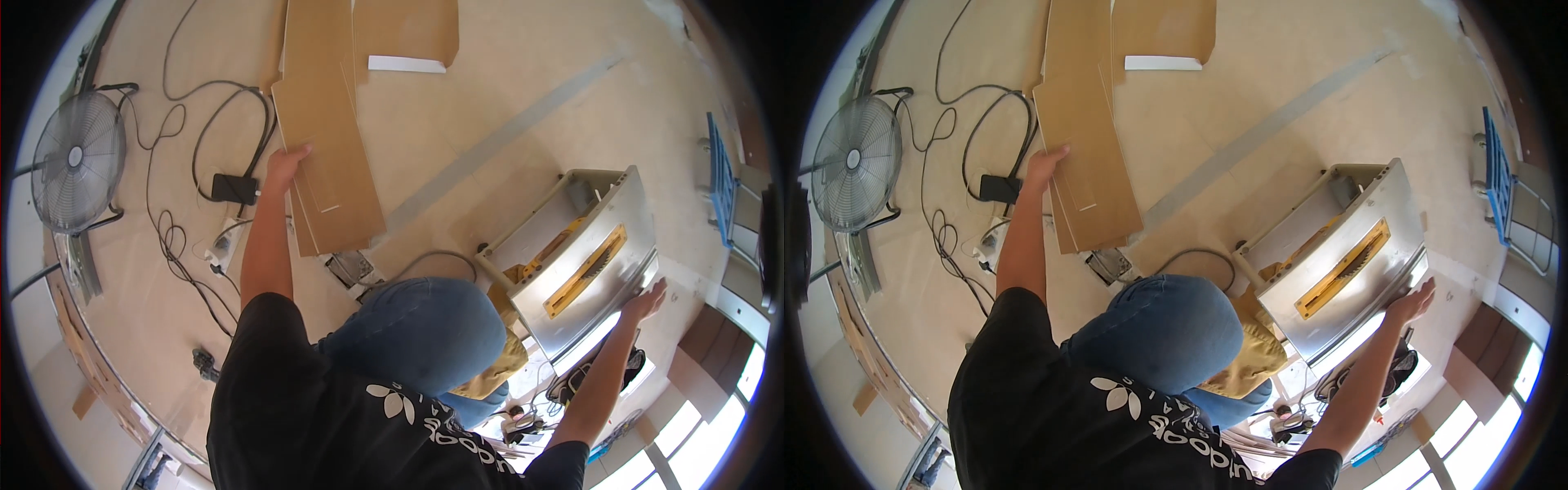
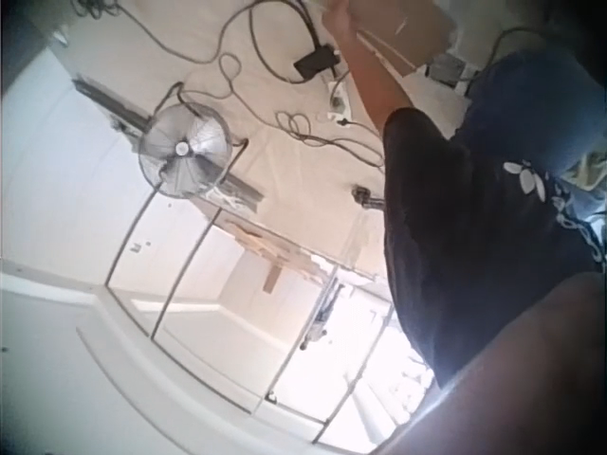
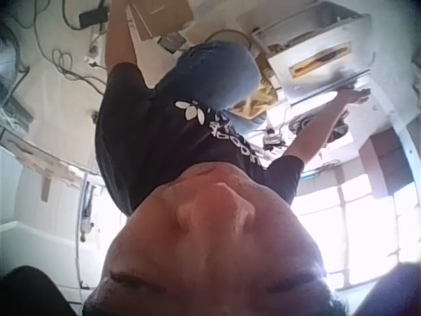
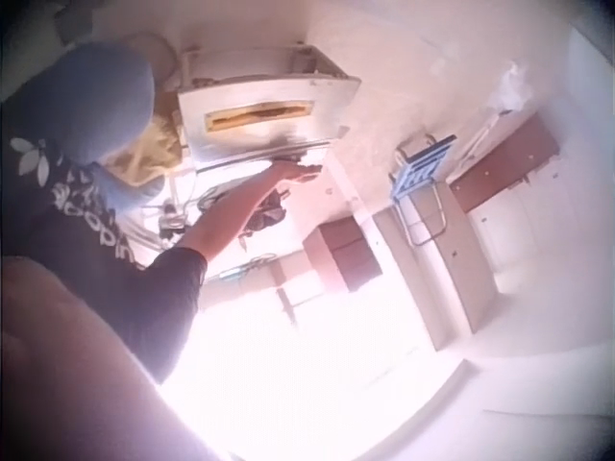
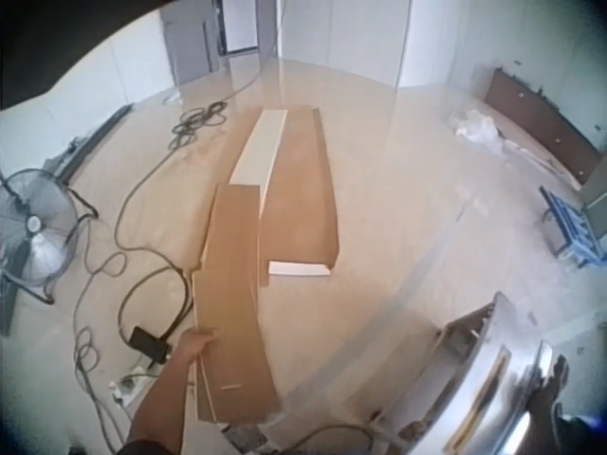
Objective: The person measures a laminate plank with a square and pencil, carries it to a table saw, and cuts a notch into the side. They then carry the plank back to the installation area and hammer it into place against the edge of the flooring already laid down.
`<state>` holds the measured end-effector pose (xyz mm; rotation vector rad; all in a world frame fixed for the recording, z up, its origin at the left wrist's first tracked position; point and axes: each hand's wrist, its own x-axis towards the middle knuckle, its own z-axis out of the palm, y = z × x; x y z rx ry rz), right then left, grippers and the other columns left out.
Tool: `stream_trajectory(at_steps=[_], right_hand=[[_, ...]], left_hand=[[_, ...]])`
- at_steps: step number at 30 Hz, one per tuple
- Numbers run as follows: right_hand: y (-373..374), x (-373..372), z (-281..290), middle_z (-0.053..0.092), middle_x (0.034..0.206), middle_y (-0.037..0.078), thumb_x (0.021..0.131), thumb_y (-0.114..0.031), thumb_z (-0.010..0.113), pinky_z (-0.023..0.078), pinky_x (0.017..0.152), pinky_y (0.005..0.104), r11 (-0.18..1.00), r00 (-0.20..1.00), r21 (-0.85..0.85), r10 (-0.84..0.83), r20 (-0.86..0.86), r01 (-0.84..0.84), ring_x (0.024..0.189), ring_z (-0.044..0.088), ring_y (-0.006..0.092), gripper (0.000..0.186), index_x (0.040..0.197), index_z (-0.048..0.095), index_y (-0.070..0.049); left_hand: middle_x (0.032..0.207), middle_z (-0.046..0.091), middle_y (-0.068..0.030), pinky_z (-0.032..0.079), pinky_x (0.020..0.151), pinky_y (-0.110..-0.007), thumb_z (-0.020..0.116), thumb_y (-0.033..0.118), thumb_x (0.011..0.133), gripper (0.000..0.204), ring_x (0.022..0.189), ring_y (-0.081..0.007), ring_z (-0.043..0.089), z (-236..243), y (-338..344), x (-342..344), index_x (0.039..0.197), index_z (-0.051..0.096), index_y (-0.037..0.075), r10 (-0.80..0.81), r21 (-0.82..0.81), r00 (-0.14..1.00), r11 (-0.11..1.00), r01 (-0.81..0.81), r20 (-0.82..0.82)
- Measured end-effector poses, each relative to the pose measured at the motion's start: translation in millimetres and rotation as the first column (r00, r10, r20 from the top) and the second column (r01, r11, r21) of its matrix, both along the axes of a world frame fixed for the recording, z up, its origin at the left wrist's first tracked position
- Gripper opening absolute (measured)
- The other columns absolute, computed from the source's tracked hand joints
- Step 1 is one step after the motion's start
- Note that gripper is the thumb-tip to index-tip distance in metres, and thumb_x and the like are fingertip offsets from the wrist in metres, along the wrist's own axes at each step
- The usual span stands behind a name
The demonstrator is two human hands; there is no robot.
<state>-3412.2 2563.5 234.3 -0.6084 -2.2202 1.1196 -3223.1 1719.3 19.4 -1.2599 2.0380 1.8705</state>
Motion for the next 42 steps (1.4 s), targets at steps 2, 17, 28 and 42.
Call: stream_trajectory(at_steps=[2, 17, 28, 42], right_hand=[[-11, 40, 0, 0.054, 0.143, 0.020, 0.098, -0.049, 0.049, 0.037, 0.113, 0.0439, 0.997, 1.000, -0.078, -0.010, 0.029, 0.012, 0.134, 0.050, 0.0317, 0.063, 0.140, 0.055, -0.002], [-109, 254, -23, 0.045, 0.143, 0.033, 0.102, -0.035, 0.047, 0.034, 0.112, 0.0496, 0.928, 0.872, 0.365, -0.110, 0.477, -0.082, 0.130, 0.045, 0.0475, 0.065, 0.150, 0.032, 0.006], [-114, 225, 78, 0.033, 0.157, 0.023, 0.095, -0.051, 0.054, 0.026, 0.116, 0.0534, 0.975, 0.376, 0.211, -0.168, 0.911, -0.075, 0.144, 0.034, 0.0394, 0.083, 0.158, 0.026, -0.007], [-402, 374, 574, 0.055, 0.142, 0.007, 0.096, -0.037, 0.071, 0.051, 0.102, 0.0415, -0.037, 0.763, -0.984, 0.627, -0.157, -0.172, 0.128, 0.056, 0.0230, 0.067, 0.150, 0.042, -0.011]], left_hand=[[0.108, 0.072, -0.0127, 0.054, 0.080, -0.034, 0.076, 0.025, 0.090, 0.045, 0.091, -0.0219, 0.070, -8, -4, 3, 0.119, 0.064, -0.007, 0.195, 0.072, 0.976, 0.979, -0.188, -0.098], [0.113, 0.069, -0.0260, 0.050, 0.091, -0.044, 0.067, 0.049, 0.093, 0.067, 0.102, -0.0364, 0.067, 77, 13, -33, 0.115, 0.064, -0.015, 0.222, -0.491, 0.971, 0.839, -0.236, -0.089], [0.091, 0.068, -0.0150, 0.049, 0.074, -0.039, 0.068, 0.042, 0.096, 0.052, 0.080, -0.0211, 0.057, 440, 26, -20, 0.095, 0.064, -0.010, -0.188, -0.537, 0.982, 0.830, 0.153, -0.011], [0.078, 0.063, -0.0043, 0.049, 0.066, -0.036, 0.074, 0.036, 0.092, 0.039, 0.072, -0.0132, 0.052, 862, 122, 63, 0.093, 0.064, -0.002, -0.960, -0.262, 0.211, 0.159, 0.952, 0.182]])
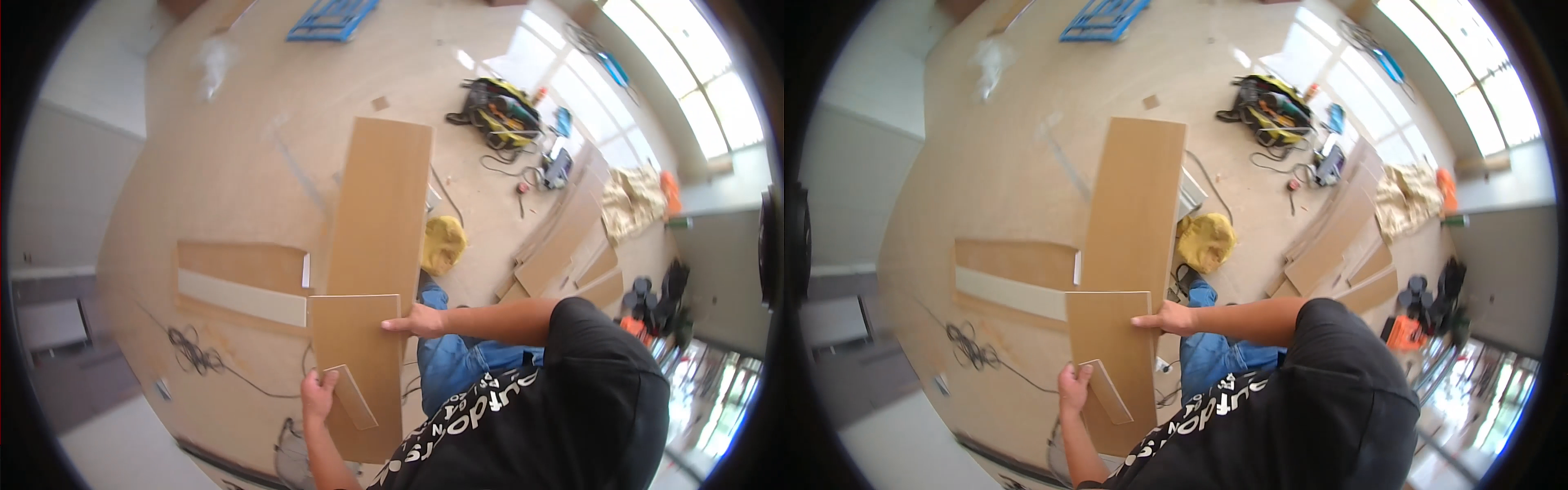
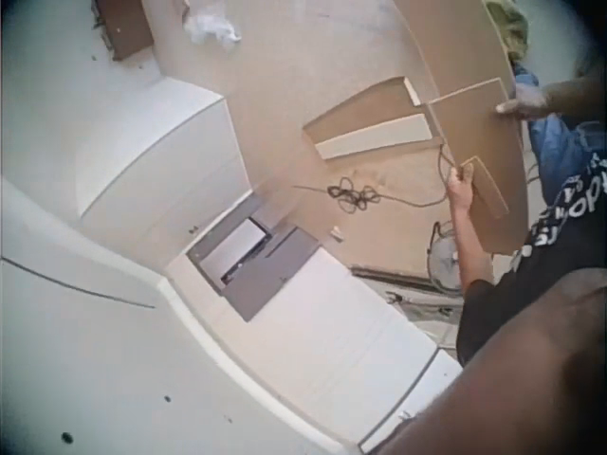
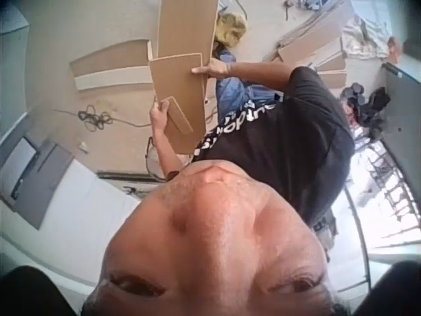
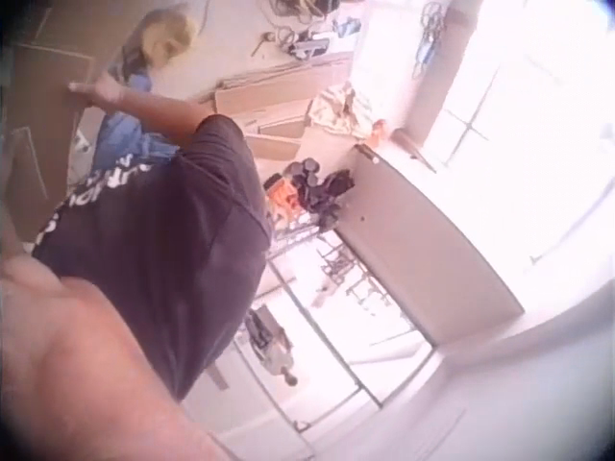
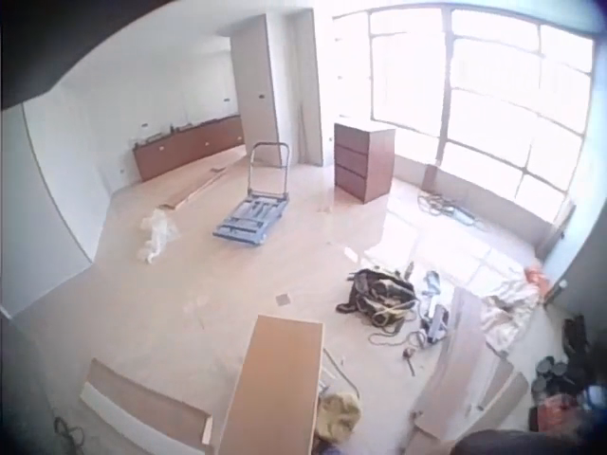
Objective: The person measures a laminate plank with a square and pencil, carries it to a table saw, and cuts a notch into the side. They then carry the plank back to the installation area and hammer it into place against the edge of the flooring already laid down.
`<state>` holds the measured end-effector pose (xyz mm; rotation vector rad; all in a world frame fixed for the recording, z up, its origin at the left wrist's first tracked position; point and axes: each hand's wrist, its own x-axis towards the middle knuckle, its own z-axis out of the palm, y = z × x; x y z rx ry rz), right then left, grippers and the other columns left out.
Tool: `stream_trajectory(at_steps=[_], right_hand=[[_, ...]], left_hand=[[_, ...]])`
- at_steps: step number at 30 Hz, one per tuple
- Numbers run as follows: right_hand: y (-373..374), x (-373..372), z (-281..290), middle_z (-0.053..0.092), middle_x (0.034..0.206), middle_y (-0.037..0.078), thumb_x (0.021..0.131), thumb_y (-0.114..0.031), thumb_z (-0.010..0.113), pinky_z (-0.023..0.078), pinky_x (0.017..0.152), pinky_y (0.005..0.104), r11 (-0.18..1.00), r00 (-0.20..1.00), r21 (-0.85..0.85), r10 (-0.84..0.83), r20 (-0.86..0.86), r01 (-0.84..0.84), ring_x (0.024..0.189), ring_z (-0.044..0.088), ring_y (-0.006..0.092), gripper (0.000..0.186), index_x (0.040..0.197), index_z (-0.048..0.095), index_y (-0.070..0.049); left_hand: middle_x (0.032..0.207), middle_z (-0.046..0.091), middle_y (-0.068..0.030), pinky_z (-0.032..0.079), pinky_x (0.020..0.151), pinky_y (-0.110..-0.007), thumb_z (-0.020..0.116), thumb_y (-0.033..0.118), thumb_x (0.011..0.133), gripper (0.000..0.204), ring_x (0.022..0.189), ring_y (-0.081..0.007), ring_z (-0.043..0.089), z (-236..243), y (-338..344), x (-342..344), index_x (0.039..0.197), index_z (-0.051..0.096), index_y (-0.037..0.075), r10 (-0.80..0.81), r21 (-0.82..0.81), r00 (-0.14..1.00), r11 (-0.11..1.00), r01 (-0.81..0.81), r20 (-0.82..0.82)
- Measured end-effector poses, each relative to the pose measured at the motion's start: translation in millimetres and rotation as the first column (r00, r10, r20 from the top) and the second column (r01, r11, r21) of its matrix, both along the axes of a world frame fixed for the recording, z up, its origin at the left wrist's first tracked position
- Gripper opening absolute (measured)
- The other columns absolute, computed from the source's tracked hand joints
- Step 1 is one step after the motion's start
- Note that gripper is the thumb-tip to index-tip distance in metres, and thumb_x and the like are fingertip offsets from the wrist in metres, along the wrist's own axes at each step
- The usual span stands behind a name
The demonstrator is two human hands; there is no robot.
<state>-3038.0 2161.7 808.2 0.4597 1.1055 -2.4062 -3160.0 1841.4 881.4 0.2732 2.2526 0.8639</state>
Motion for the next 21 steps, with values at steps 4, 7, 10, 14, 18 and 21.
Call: stream_trajectory(at_steps=[4, 7, 10, 14, 18, 21], right_hand=[[-2, 109, 74, 0.063, 0.132, 0.010, 0.095, -0.033, 0.070, 0.058, 0.090, 0.0442, 0.914, 0.916, 0.096, -0.385, -0.110, 0.395, 0.120, 0.062, 0.0243, 0.055, 0.141, 0.053, -0.006], [-6, 168, 144, 0.072, 0.110, 0.011, 0.097, -0.027, 0.062, 0.063, 0.074, 0.0390, 0.885, 0.878, 0.113, -0.463, 0.119, 0.451, 0.092, 0.073, 0.0259, 0.037, 0.125, 0.064, -0.003], [-19, 240, 174, 0.072, 0.101, 0.020, 0.093, -0.024, 0.058, 0.063, 0.074, 0.0413, 0.758, 0.738, 0.102, -0.651, 0.177, 0.644, 0.084, 0.074, 0.0290, 0.040, 0.111, 0.066, 0.011], [-55, 306, 215, 0.073, 0.096, 0.020, 0.090, -0.028, 0.053, 0.062, 0.079, 0.0383, 0.616, 0.622, 0.239, -0.781, 0.058, 0.751, 0.083, 0.075, 0.0293, 0.044, 0.107, 0.068, 0.011], [-109, 343, 226, 0.074, 0.091, 0.020, 0.090, -0.028, 0.052, 0.062, 0.072, 0.0366, 0.369, 0.346, 0.271, -0.929, 0.129, 0.889, 0.077, 0.075, 0.0270, 0.045, 0.103, 0.070, 0.011], [-148, 356, 219, 0.074, 0.093, 0.019, 0.094, -0.032, 0.050, 0.064, 0.070, 0.0381, 0.207, 0.154, 0.276, -0.967, 0.202, 0.939, 0.078, 0.075, 0.0253, 0.046, 0.110, 0.068, 0.008]], left_hand=[[0.092, 0.067, -0.0048, 0.051, 0.078, -0.032, 0.068, 0.035, 0.098, 0.039, 0.084, -0.0125, 0.058, 4, 42, 33, 0.108, 0.062, -0.003, -0.200, 0.201, 0.967, 0.965, 0.167, 0.159], [0.101, 0.068, -0.0060, 0.050, 0.084, -0.030, 0.063, 0.033, 0.101, 0.038, 0.092, -0.0128, 0.059, 28, 95, 48, 0.115, 0.060, -0.003, -0.347, 0.259, 0.915, 0.921, 0.291, 0.208], [0.104, 0.067, -0.0065, 0.050, 0.084, -0.028, 0.052, 0.029, 0.107, 0.031, 0.095, -0.0114, 0.059, 68, 174, 91, 0.119, 0.059, 0.001, -0.675, 0.351, 0.712, 0.725, 0.593, 0.192], [0.111, 0.066, -0.0069, 0.052, 0.083, -0.030, 0.046, 0.033, 0.109, 0.037, 0.099, -0.0135, 0.061, 41, 184, 134, 0.127, 0.056, 0.002, -0.789, 0.442, 0.500, 0.615, 0.653, 0.358], [0.114, 0.064, -0.0078, 0.053, 0.081, -0.034, 0.041, 0.042, 0.109, 0.048, 0.100, -0.0174, 0.063, 72, 209, 182, 0.132, 0.054, 0.002, -0.744, 0.395, 0.314, 0.605, 0.692, 0.590], [0.111, 0.065, -0.0085, 0.053, 0.081, -0.035, 0.043, 0.049, 0.107, 0.055, 0.097, -0.0179, 0.064, 117, 230, 230, 0.130, 0.055, 0.001, -0.741, 0.128, 0.205, 0.365, 0.922, 0.639]])
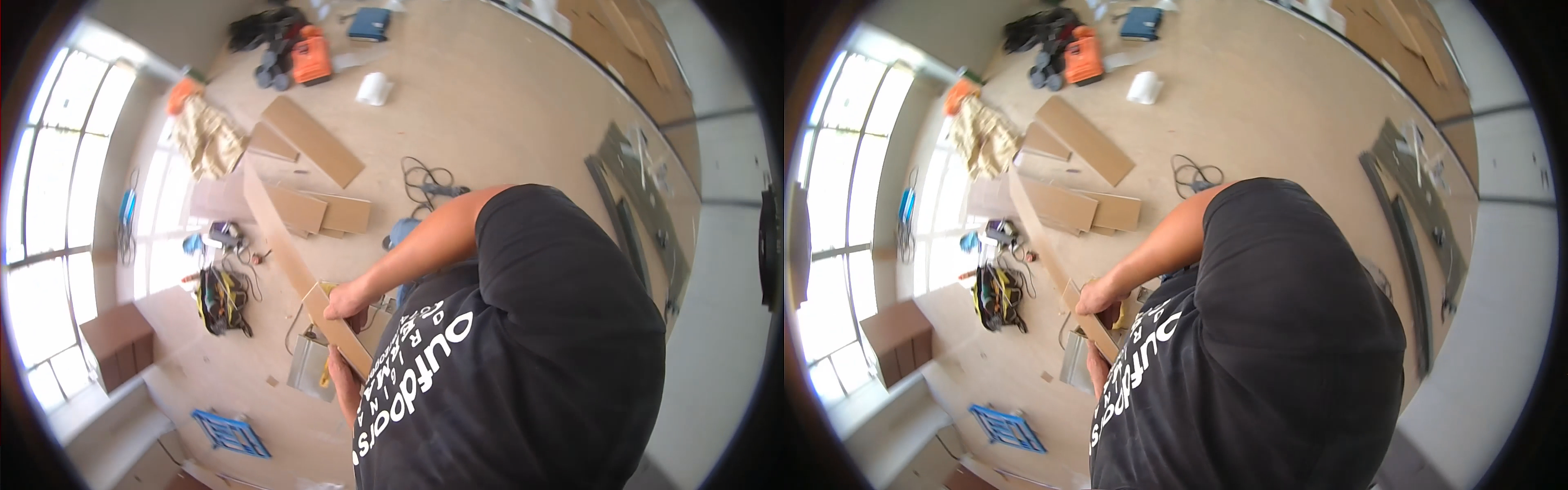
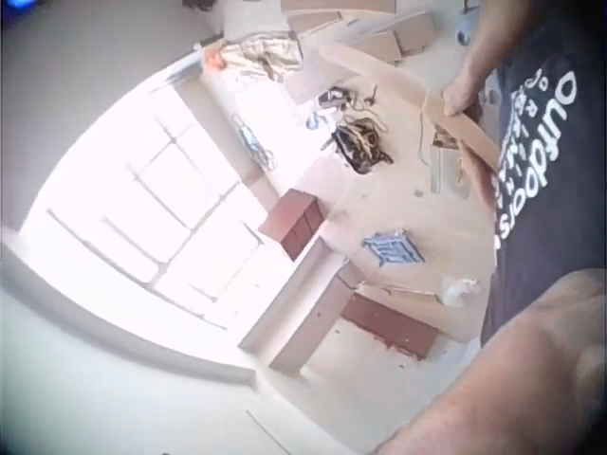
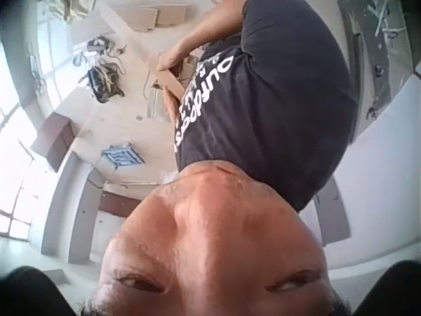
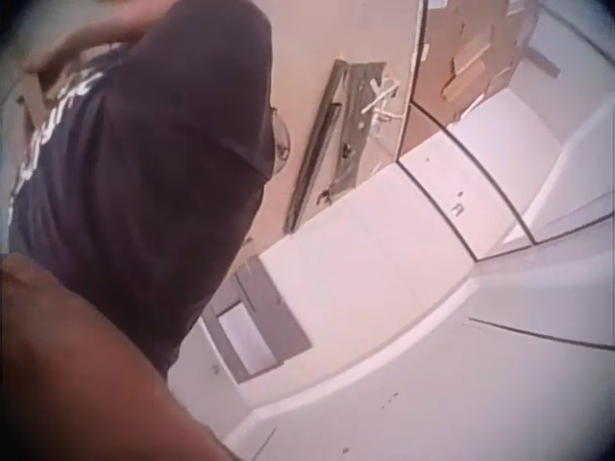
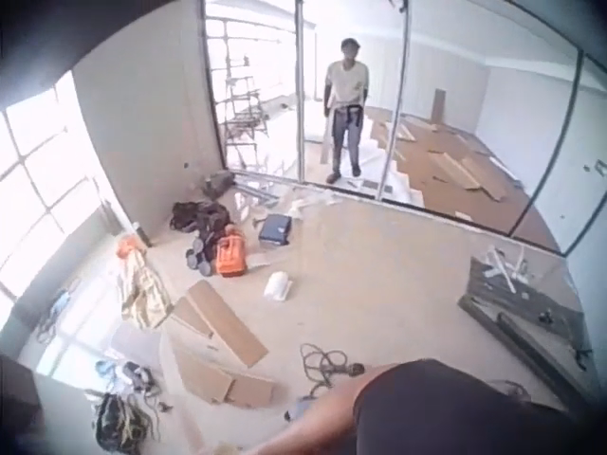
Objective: The person measures a laminate plank with a square and pencil, carries it to a table saw, and cuts a notch into the side. They then carry the plank back to the installation area and hammer it into place against the edge of the flooring already laid down.
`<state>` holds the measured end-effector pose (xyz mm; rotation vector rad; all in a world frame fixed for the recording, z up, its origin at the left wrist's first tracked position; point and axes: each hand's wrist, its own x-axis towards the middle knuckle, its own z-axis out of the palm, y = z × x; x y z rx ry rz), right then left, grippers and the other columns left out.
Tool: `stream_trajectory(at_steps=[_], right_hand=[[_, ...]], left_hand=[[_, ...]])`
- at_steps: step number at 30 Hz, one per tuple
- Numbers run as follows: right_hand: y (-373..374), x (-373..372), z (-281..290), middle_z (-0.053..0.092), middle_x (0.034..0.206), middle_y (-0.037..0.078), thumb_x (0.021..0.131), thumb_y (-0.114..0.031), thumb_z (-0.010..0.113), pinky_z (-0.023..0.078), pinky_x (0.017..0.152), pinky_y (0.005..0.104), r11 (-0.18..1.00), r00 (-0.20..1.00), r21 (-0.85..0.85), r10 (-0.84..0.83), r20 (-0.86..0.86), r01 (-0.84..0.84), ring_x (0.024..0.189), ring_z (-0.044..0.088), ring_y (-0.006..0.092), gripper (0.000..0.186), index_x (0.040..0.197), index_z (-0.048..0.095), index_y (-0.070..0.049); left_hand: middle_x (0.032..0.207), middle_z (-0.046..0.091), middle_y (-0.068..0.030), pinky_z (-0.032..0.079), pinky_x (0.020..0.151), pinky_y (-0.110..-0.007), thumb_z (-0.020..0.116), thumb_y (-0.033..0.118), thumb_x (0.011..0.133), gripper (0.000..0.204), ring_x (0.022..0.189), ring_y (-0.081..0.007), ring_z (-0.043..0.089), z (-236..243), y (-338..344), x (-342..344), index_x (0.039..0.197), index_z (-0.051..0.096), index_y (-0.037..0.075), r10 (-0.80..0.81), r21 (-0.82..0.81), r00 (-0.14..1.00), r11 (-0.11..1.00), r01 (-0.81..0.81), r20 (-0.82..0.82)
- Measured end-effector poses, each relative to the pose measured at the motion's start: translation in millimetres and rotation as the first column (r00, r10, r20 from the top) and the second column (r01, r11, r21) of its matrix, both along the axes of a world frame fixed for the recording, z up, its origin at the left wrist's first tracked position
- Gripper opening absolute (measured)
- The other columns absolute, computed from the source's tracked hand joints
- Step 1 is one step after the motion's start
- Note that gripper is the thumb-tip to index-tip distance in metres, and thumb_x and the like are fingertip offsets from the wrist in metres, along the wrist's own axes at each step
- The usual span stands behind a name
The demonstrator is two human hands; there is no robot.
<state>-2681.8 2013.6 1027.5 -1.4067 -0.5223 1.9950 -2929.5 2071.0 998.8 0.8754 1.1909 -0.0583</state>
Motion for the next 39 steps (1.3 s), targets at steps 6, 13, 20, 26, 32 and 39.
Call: stream_trajectory(at_steps=[6, 13, 20, 26, 32, 39], right_hand=[[-159, 162, -56, 0.071, 0.112, 0.015, 0.097, -0.063, 0.051, 0.055, 0.073, 0.0343, 0.959, 0.966, 0.159, -0.247, 0.080, 0.233, 0.086, 0.070, 0.0215, 0.067, 0.129, 0.062, -0.005], [-551, 254, -182, 0.069, 0.118, 0.022, 0.100, -0.054, 0.046, 0.050, 0.093, 0.0477, 0.728, 0.444, -0.103, -0.294, 0.847, 0.678, 0.110, 0.065, 0.0391, 0.057, 0.113, 0.070, -0.004], [-663, 278, -187, 0.069, 0.115, 0.024, 0.099, -0.053, 0.047, 0.050, 0.090, 0.0477, 0.688, 0.582, -0.213, -0.361, 0.729, 0.693, 0.107, 0.065, 0.0397, 0.057, 0.108, 0.072, -0.002], [-715, 430, -166, 0.070, 0.113, 0.023, 0.097, -0.047, 0.054, 0.051, 0.092, 0.0450, 0.557, 0.399, -0.042, -0.538, 0.742, 0.830, 0.107, 0.065, 0.0395, 0.052, 0.118, 0.068, -0.001], [-858, 542, -203, 0.069, 0.113, 0.023, 0.096, -0.042, 0.056, 0.051, 0.090, 0.0472, 0.401, 0.229, -0.006, -0.511, 0.829, 0.916, 0.105, 0.064, 0.0410, 0.048, 0.117, 0.067, -0.001], [-937, 483, -173, 0.067, 0.090, 0.012, 0.098, -0.046, 0.057, 0.051, 0.071, 0.0460, -0.125, 0.190, -0.474, -0.804, 0.563, 0.872, 0.085, 0.066, 0.0265, 0.042, 0.110, 0.067, -0.007]], left_hand=[[0.114, 0.067, -0.0139, 0.049, 0.088, -0.035, 0.041, 0.050, 0.107, 0.063, 0.100, -0.0212, 0.062, -50, -30, 144, 0.127, 0.061, -0.006, -0.555, 0.262, 0.795, 0.752, 0.605, -0.243], [0.109, 0.073, -0.0199, 0.049, 0.090, -0.039, 0.036, 0.056, 0.105, 0.071, 0.100, -0.0275, 0.066, -52, -120, 344, 0.115, 0.068, -0.007, -0.757, 0.191, 0.572, 0.540, 0.820, -0.315], [0.109, 0.071, -0.0132, 0.057, 0.079, -0.038, 0.039, 0.059, 0.104, 0.066, 0.093, -0.0235, 0.069, -62, -182, 523, 0.130, 0.060, 0.002, -0.815, 0.075, 0.525, 0.524, 0.848, -0.246], [0.105, 0.071, -0.0160, 0.057, 0.081, -0.038, 0.036, 0.058, 0.105, 0.070, 0.094, -0.0237, 0.070, -65, -263, 736, 0.123, 0.063, -0.005, -0.893, 0.009, 0.341, 0.354, 0.935, -0.295], [0.114, 0.070, -0.0225, 0.054, 0.088, -0.043, 0.034, 0.057, 0.106, 0.075, 0.099, -0.0317, 0.069, -122, -366, 946, 0.121, 0.063, -0.010, -0.948, 0.139, 0.046, 0.002, 0.990, -0.315], [0.107, 0.071, -0.0253, 0.049, 0.092, -0.042, 0.035, 0.056, 0.105, 0.075, 0.103, -0.0328, 0.068, -87, -568, 1204, 0.117, 0.066, -0.011, -0.901, 0.092, -0.179, -0.233, 0.968, -0.396]])
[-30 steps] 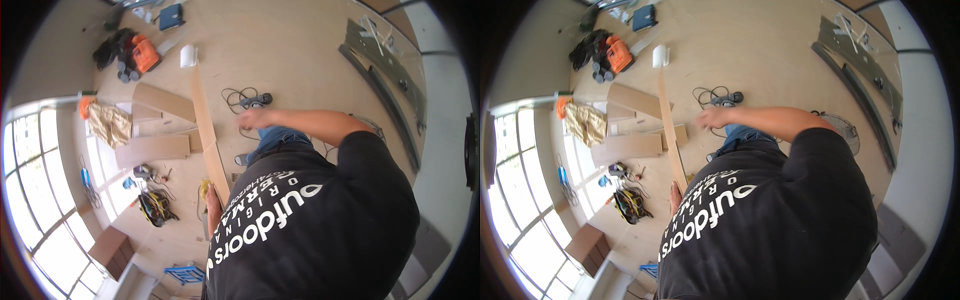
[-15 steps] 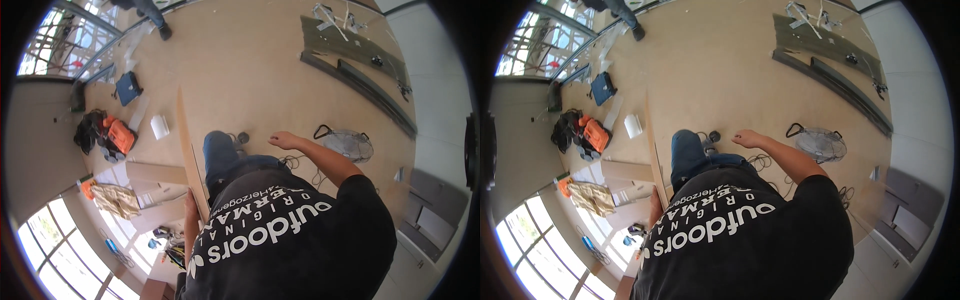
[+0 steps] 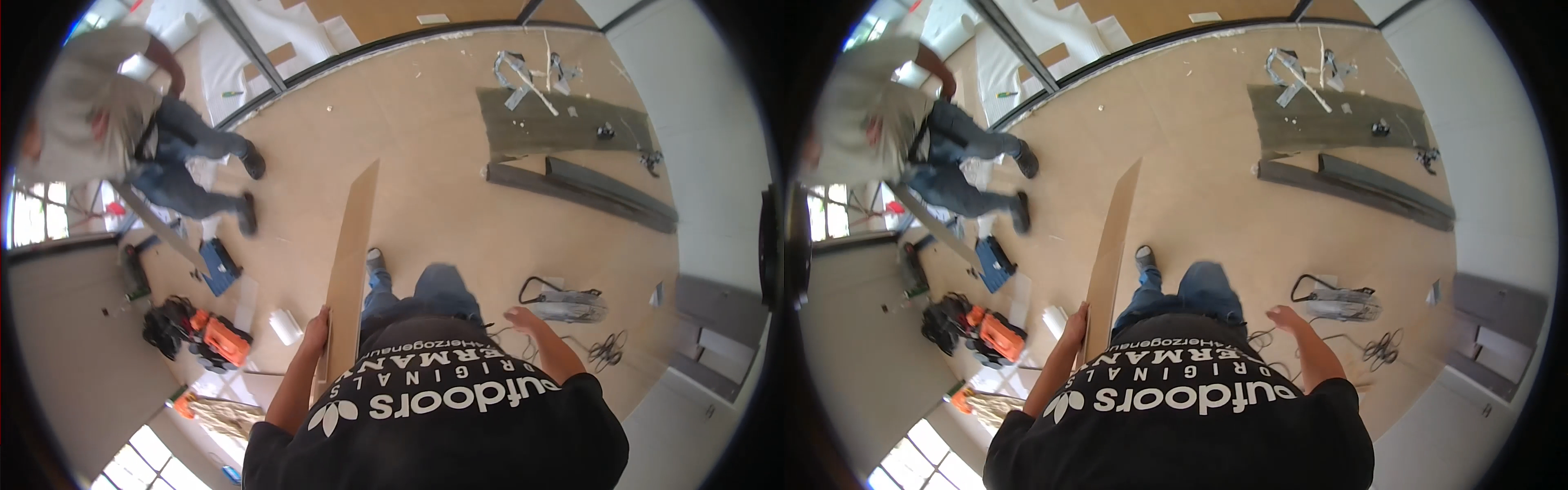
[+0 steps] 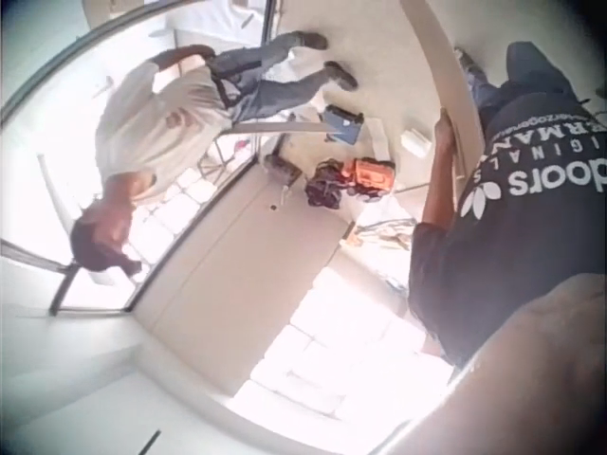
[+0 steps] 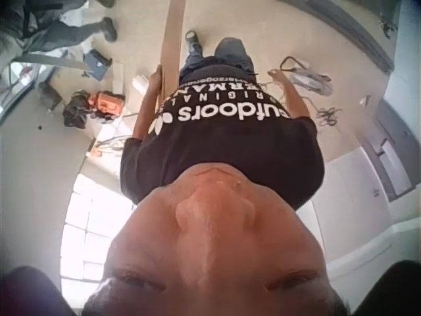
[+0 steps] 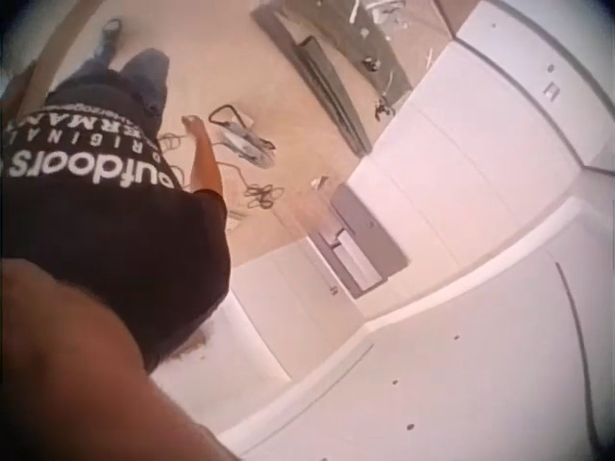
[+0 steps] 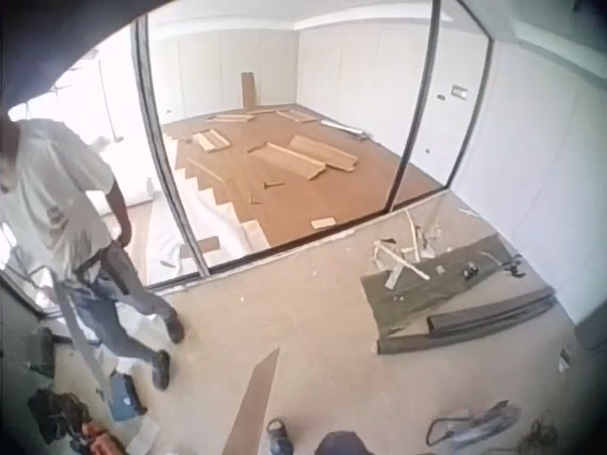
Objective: The person measures a laminate plank with a square and pencil, carries it to a table saw, and cuts a notch into the side. They then carry the plank back to the installation area and hammer it into place against the edge of the flooring already laid down.
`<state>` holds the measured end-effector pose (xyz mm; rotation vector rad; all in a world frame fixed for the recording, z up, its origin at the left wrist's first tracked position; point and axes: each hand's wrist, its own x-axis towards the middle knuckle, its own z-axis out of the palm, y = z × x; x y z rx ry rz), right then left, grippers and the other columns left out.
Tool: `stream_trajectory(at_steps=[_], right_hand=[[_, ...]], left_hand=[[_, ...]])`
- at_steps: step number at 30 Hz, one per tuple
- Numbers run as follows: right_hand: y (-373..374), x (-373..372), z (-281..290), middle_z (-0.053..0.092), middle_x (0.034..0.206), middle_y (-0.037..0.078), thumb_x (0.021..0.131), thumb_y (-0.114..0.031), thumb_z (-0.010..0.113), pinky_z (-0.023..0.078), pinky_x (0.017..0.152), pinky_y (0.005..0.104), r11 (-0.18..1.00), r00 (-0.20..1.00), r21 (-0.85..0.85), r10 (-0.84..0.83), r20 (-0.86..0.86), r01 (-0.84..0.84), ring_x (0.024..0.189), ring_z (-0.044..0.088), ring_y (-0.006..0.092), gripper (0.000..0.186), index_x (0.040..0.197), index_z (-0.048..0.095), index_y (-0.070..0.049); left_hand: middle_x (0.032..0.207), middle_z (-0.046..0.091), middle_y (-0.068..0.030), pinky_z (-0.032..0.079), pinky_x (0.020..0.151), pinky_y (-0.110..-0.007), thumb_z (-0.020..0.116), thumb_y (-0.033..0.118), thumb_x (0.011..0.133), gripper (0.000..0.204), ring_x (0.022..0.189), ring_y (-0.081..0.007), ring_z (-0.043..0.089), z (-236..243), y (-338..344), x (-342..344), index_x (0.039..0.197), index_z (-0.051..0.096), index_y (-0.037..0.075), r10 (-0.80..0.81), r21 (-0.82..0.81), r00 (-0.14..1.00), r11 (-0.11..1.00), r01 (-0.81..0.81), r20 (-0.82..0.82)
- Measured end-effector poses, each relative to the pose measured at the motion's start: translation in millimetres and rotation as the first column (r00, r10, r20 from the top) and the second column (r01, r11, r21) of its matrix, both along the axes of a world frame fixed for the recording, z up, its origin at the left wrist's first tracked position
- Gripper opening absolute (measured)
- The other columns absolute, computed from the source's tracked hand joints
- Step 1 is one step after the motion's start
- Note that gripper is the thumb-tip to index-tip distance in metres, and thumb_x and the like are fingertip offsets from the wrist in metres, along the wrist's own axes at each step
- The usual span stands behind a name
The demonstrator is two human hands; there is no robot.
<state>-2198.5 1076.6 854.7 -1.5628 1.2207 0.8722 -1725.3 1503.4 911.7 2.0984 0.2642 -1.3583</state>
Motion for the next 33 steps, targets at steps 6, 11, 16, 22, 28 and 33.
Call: stream_trajectory(at_steps=[6, 11, 16, 22, 28, 33], right_hand=[[-30, 3, -44, 0.062, 0.073, 0.008, 0.098, -0.045, 0.057, 0.047, 0.052, 0.0436, 0.954, 0.950, -0.006, -0.298, -0.090, 0.298, 0.061, 0.062, 0.0222, 0.040, 0.099, 0.067, -0.006], [-139, 132, -77, 0.066, 0.079, 0.013, 0.097, -0.046, 0.060, 0.050, 0.060, 0.0465, 0.970, 0.942, -0.071, -0.209, 0.263, 0.235, 0.067, 0.064, 0.0282, 0.045, 0.107, 0.070, -0.003], [-380, 433, -7, 0.065, 0.086, 0.010, 0.094, -0.050, 0.059, 0.051, 0.054, 0.0378, 0.873, 0.871, 0.109, -0.484, 0.087, 0.475, 0.076, 0.065, 0.0224, 0.047, 0.107, 0.065, -0.005], [-611, 622, 26, 0.070, 0.106, 0.015, 0.098, -0.049, 0.055, 0.053, 0.082, 0.0410, 0.999, 0.962, -0.007, 0.032, 0.271, -0.031, 0.091, 0.067, 0.0277, 0.053, 0.113, 0.066, 0.000], [-725, 715, -4, 0.066, 0.087, 0.023, 0.100, -0.038, 0.053, 0.049, 0.073, 0.0460, 0.911, 0.580, -0.410, 0.356, 0.733, -0.041, 0.082, 0.064, 0.0410, 0.040, 0.090, 0.068, -0.002], [-850, 836, 53, 0.066, 0.085, 0.021, 0.101, -0.037, 0.053, 0.049, 0.070, 0.0446, 0.943, 0.884, -0.267, -0.053, 0.464, 0.197, 0.077, 0.064, 0.0398, 0.037, 0.091, 0.068, -0.005]], left_hand=[[0.104, 0.072, -0.0173, 0.053, 0.085, -0.037, 0.040, 0.063, 0.102, 0.076, 0.095, -0.0256, 0.068, -45, -141, 162, 0.119, 0.067, -0.006, -0.015, -0.119, 1.000, 0.993, 0.015, 0.002], [0.116, 0.069, -0.0251, 0.047, 0.096, -0.044, 0.035, 0.063, 0.102, 0.081, 0.109, -0.0309, 0.064, -32, -327, 261, 0.123, 0.065, -0.010, -0.063, -0.040, 0.997, 0.997, 0.061, -0.050], [0.120, 0.068, -0.0212, 0.048, 0.097, -0.042, 0.041, 0.064, 0.100, 0.079, 0.112, -0.0300, 0.063, -12, -424, 366, 0.128, 0.063, -0.007, 0.108, 0.084, 0.994, 0.991, -0.108, 0.007], [0.126, 0.065, -0.0233, 0.048, 0.097, -0.042, 0.040, 0.063, 0.101, 0.080, 0.114, -0.0306, 0.063, -19, -616, 470, 0.132, 0.060, -0.008, 0.180, -0.013, 0.975, 0.983, -0.183, -0.132], [0.109, 0.071, -0.0165, 0.054, 0.087, -0.044, 0.040, 0.065, 0.100, 0.074, 0.095, -0.0284, 0.068, -37, -815, 600, 0.130, 0.062, 0.000, 0.341, -0.073, 0.890, 0.923, -0.379, -0.303], [0.110, 0.070, -0.0140, 0.053, 0.089, -0.044, 0.040, 0.062, 0.102, 0.067, 0.102, -0.0252, 0.066, -31, -903, 714, 0.123, 0.065, 0.003, 0.373, -0.020, 0.888, 0.920, -0.392, -0.268]])
